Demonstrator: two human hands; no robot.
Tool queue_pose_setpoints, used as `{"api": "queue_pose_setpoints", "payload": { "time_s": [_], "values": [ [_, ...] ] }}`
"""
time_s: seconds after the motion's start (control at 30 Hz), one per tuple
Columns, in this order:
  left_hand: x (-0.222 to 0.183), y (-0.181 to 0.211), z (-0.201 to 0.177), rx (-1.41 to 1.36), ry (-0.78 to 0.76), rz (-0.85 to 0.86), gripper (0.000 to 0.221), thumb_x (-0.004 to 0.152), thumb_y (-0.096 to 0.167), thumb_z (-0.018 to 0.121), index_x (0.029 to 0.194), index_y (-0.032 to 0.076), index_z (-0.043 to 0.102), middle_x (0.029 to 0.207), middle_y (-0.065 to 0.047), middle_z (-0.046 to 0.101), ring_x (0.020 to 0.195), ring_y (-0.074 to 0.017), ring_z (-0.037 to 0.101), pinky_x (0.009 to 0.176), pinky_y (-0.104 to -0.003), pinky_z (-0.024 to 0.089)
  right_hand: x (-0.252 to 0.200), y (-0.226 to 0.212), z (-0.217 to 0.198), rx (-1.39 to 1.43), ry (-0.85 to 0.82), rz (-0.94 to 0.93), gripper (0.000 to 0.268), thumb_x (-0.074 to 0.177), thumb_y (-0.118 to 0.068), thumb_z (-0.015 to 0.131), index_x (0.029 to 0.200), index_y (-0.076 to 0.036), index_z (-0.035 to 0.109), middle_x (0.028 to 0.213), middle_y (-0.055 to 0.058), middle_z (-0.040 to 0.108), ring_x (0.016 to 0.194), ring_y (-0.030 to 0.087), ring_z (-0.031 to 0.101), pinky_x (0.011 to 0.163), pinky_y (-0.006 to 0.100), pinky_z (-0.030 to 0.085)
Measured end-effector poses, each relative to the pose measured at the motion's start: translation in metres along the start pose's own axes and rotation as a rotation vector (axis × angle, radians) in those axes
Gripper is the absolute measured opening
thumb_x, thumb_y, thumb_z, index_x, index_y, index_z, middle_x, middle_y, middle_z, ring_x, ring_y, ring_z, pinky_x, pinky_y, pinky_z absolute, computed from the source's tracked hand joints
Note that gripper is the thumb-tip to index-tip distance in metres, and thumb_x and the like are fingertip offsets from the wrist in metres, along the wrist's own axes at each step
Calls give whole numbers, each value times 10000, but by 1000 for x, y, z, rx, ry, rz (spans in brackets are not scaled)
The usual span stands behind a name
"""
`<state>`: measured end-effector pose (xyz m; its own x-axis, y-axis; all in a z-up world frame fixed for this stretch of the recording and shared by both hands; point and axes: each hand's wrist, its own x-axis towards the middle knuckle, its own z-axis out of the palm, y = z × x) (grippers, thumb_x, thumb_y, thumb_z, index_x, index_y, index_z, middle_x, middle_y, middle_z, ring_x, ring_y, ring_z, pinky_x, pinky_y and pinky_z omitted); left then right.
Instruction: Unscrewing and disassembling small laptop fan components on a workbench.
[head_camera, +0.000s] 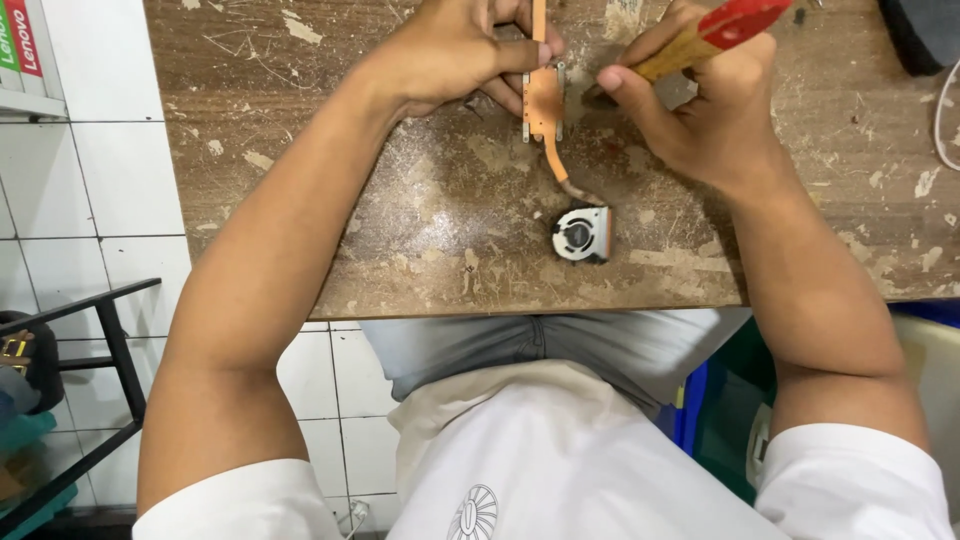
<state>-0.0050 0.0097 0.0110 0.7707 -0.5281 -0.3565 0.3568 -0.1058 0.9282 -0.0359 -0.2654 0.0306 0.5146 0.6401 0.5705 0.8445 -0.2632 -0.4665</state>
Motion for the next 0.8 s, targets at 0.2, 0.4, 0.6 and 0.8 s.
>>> {"api": "queue_pose_setpoints", "payload": {
  "time_s": [0.2,0.4,0.6,0.8],
  "values": [
    [-2,1,3,-141,71,65,118,1009,20,747,1081,83,678,1181,-71,728,1124,-228,846,971,-316,823,-7,9,-9,-98,1,21,272,1231,56,924,1035,160,767,1002,279,794,900,388,768,755,447,563],
    [4,-9,22,-92,276,74,519,943,71,832,1311,59,467,1256,-159,792,1191,-327,876,925,-381,861,-6,13,-12,-98,38,16,233,1240,68,865,1060,166,755,1038,284,796,955,394,773,807,444,573],
    [-19,20,28,5,287,-8,127,1076,111,746,1113,2,692,936,-141,862,593,-183,876,460,-225,761,-10,24,-2,-26,33,20,192,1150,117,889,1040,159,738,971,276,765,851,363,743,728,418,577],
    [-28,29,23,232,293,-204,192,1101,226,762,1034,49,732,879,-76,853,434,-73,672,328,-202,512,2,9,-5,121,-75,85,153,1104,159,869,1065,159,721,1020,272,752,840,330,716,710,370,581]
  ]
}}
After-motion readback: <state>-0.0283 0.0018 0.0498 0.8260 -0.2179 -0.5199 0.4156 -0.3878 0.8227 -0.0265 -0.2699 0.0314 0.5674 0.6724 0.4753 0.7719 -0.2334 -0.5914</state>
